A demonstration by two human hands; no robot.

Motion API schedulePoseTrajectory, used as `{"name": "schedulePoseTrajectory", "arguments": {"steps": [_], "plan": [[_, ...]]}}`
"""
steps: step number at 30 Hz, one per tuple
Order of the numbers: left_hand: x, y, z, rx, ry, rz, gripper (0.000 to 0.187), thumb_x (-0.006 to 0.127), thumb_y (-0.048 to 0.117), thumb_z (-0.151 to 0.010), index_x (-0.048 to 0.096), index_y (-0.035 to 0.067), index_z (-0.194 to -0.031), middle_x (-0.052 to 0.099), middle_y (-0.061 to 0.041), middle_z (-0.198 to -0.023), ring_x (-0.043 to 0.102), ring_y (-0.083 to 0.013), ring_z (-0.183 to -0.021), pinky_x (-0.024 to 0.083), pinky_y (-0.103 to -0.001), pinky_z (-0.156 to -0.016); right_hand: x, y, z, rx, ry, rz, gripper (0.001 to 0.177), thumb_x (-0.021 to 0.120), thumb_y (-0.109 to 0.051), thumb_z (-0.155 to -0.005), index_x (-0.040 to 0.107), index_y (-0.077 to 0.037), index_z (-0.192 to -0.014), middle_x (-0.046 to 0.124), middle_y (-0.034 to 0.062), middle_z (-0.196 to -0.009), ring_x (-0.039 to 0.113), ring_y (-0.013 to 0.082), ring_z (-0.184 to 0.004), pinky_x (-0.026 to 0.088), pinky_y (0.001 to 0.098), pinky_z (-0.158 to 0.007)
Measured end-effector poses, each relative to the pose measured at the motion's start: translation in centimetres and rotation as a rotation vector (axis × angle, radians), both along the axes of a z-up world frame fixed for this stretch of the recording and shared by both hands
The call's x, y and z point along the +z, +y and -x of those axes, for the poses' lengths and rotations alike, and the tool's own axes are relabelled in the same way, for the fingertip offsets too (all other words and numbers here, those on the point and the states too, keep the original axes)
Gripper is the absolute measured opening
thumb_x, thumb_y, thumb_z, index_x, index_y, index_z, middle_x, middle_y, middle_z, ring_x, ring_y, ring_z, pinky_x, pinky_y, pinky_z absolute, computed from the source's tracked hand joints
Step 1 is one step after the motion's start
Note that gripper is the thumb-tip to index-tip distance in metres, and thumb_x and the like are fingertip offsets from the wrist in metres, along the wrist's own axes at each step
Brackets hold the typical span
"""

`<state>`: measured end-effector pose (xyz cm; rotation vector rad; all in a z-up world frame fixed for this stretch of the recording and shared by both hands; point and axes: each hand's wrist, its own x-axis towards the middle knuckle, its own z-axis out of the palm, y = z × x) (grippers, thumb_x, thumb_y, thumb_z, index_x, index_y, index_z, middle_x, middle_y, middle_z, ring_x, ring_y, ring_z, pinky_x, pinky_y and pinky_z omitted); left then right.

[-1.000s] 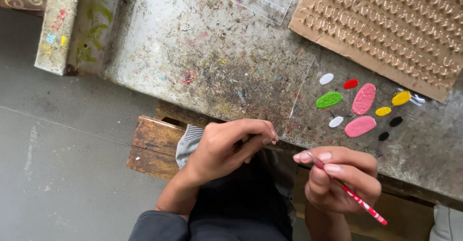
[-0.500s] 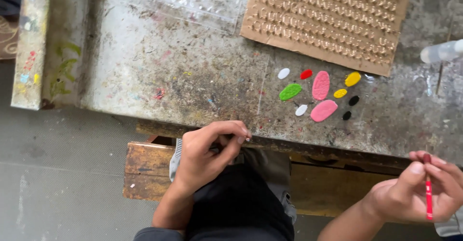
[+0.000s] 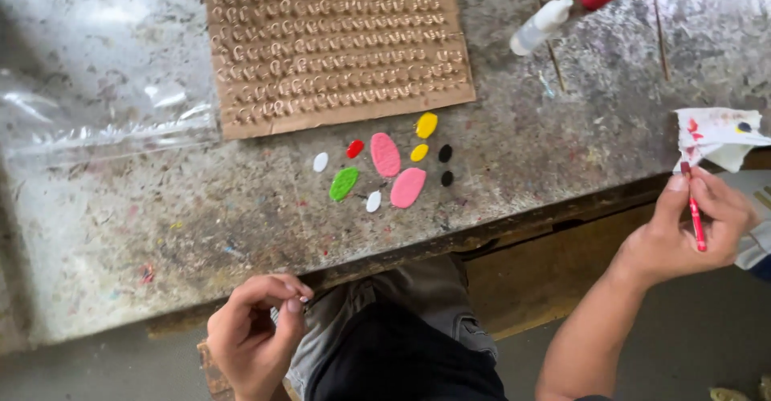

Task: The person is using a small paintbrush to apply different colors of paint to small jewelry components laid out on a workbench.

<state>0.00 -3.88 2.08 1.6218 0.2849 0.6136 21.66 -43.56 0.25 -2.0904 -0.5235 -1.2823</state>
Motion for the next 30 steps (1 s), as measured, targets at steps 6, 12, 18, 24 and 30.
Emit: {"name": "schedulePoseTrajectory", "arguments": {"steps": [6, 12, 18, 24, 30], "plan": [[2.3, -0.2, -0.3, 0.032, 0.196, -0.044, 0.005, 0.064, 0.004, -0.092, 0.061, 0.000, -0.090, 0.061, -0.012, -0.056, 0.070, -0.0132, -0.054, 0.050, -0.019, -0.050, 0.6, -1.7, -0.7, -0.075, 0.077, 0.017, 0.013, 0.075, 0.019, -0.112, 0.066, 0.021, -0.103, 0.066, 0.0360, -0.108, 0.061, 0.0437, -0.109, 0.053, 0.0528, -0.097], [8.0, 0.7, -2.4, -0.127, 0.324, -0.118, 0.005, 0.068, 0.005, -0.088, 0.067, 0.005, -0.083, 0.078, -0.009, -0.074, 0.055, -0.0045, -0.043, 0.043, -0.018, -0.044, -1.5, -3.9, -0.6, -0.116, 0.157, -0.101, 0.021, 0.073, 0.028, -0.108, 0.059, 0.020, -0.094, 0.066, 0.0361, -0.108, 0.065, 0.0450, -0.108, 0.054, 0.0538, -0.097], [14.3, 2.0, -7.9, -0.298, 0.296, -0.621, 0.004, 0.067, 0.011, -0.092, 0.067, 0.015, -0.092, 0.074, 0.007, -0.079, 0.058, -0.0019, -0.051, 0.048, -0.018, -0.049, -3.2, -2.9, -1.5, -0.042, 0.084, -0.344, 0.037, 0.071, -0.002, -0.120, 0.057, 0.024, -0.098, 0.061, 0.0368, -0.111, 0.062, 0.0419, -0.107, 0.061, 0.0510, -0.094], [17.9, 0.3, -18.6, -0.486, 0.224, -0.877, 0.007, 0.059, 0.007, -0.100, 0.064, 0.009, -0.103, 0.071, -0.001, -0.082, 0.064, -0.0121, -0.059, 0.053, -0.029, -0.052, -1.4, 3.3, -2.0, 0.105, -0.082, -0.332, 0.031, 0.071, -0.005, -0.107, 0.048, 0.008, -0.091, 0.054, 0.0286, -0.099, 0.052, 0.0360, -0.089, 0.045, 0.0439, -0.072], [13.8, -1.5, -30.9, -0.409, 0.327, -1.024, 0.015, 0.052, 0.001, -0.097, 0.065, 0.006, -0.093, 0.068, -0.002, -0.069, 0.058, -0.0121, -0.047, 0.047, -0.027, -0.036, -1.9, 4.7, -2.0, 0.168, 0.044, -0.320, 0.031, 0.072, -0.009, -0.107, 0.051, 0.007, -0.090, 0.053, 0.0252, -0.102, 0.054, 0.0337, -0.092, 0.048, 0.0422, -0.079]]}}
